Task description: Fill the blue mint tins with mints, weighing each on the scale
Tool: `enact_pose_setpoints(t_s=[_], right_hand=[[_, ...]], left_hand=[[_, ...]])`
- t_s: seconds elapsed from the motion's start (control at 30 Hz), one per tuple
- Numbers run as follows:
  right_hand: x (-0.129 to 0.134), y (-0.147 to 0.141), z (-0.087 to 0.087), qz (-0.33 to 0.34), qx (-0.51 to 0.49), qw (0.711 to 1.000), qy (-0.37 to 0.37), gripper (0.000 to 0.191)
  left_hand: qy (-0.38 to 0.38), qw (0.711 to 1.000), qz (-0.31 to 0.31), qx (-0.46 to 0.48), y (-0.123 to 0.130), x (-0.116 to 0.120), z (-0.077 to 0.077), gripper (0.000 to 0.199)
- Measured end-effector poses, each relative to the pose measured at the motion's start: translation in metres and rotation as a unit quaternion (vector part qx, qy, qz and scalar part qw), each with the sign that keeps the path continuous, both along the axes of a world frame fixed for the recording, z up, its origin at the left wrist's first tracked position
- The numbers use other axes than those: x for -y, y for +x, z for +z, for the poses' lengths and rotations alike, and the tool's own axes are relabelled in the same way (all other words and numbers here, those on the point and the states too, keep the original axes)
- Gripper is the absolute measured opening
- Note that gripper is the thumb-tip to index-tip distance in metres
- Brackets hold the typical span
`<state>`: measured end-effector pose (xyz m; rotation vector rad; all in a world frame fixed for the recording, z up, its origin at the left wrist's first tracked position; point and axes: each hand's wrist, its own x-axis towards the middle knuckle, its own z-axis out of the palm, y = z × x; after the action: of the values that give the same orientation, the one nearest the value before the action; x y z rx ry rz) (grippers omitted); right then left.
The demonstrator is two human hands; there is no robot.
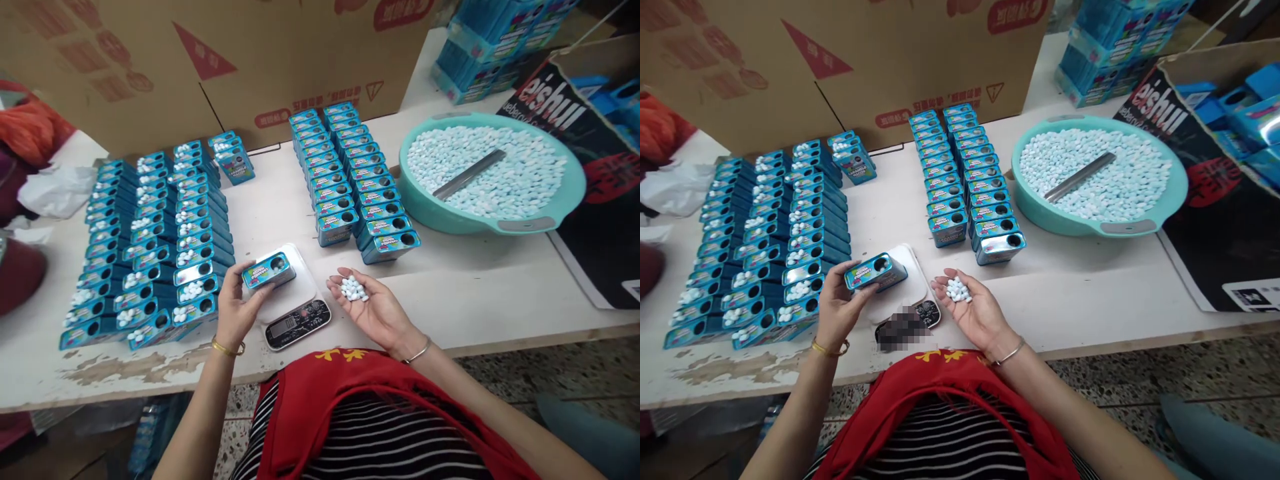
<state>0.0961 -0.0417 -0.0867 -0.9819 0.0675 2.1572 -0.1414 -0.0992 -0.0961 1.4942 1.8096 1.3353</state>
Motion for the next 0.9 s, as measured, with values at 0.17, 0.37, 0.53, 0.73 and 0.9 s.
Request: enact_pose_setpoints(t_s=[0.17, 0.37, 0.53, 0.73, 0.9], right_hand=[[0.004, 0.01, -0.002, 0.005, 0.01, 1.0, -0.003, 0.015], [0.009, 0.015, 0.004, 0.002, 0.01, 1.0, -0.027, 0.017], [0.013, 0.018, 0.005, 0.0, -0.004, 1.0, -0.025, 0.021], [0.019, 0.016, 0.003, 0.022, -0.028, 0.999, -0.019, 0.022], [0.021, 0.011, 0.003, 0.037, -0.056, 0.997, -0.026, 0.021]], left_hand=[[0.05, 0.998, -0.017, -0.034, -0.005, 0.004, 0.025, 0.055], [0.072, 0.992, 0.042, -0.092, -0.015, 0.008, 0.042, 0.03], [0.06, 0.991, 0.057, -0.108, -0.017, 0.01, 0.04, 0.024], [0.054, 0.986, 0.076, -0.139, -0.014, 0.011, 0.044, 0.025], [0.09, 0.975, 0.048, -0.197, 0.014, 0.017, 0.053, 0.026]])
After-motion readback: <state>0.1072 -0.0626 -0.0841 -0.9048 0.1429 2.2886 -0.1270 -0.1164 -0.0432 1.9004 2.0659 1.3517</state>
